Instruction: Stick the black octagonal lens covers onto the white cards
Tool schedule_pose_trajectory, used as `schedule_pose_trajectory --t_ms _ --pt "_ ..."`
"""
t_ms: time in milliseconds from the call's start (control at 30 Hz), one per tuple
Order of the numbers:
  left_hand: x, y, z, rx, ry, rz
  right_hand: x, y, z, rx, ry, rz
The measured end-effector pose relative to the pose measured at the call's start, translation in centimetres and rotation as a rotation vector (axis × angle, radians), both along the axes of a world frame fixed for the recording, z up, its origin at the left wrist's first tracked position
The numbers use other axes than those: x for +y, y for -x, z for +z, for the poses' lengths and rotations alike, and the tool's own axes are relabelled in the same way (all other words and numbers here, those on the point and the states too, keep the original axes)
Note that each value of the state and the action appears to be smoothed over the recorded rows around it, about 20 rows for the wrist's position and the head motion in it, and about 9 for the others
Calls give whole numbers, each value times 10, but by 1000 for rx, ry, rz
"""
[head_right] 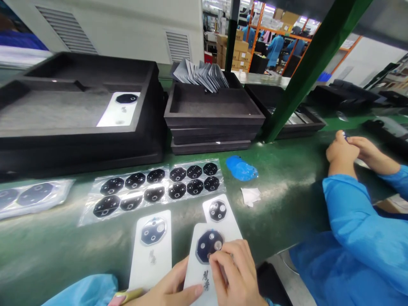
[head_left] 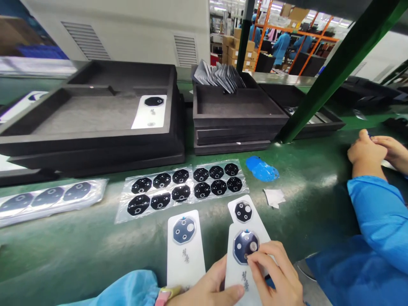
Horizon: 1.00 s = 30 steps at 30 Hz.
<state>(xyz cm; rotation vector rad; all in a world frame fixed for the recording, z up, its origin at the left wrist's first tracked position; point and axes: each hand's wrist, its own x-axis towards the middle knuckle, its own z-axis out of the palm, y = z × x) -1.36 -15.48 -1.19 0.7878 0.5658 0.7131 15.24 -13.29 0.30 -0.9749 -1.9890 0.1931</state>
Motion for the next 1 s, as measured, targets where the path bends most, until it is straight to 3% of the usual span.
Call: schedule_pose_trajectory --t_ms 200,433,567,667,867,1000 --pt "2 2 9 -34 102 -47 -3 -6 -1 8 275 -58" --pt "1 3 6 -77 202 -82 2 -12 3 143 658 20" --pt "1 4 7 -162 241 -88 4 -16 5 185 736 51" --pt "1 5 8 -132 243 -86 3 -14 5 150 674 37" --pt "2 7 8 -4 110 -73 -11 -11 -3 -116 38 -85" --pt "2 8 9 32 0 -132 -19 -11 -8 -244 -113 -114"
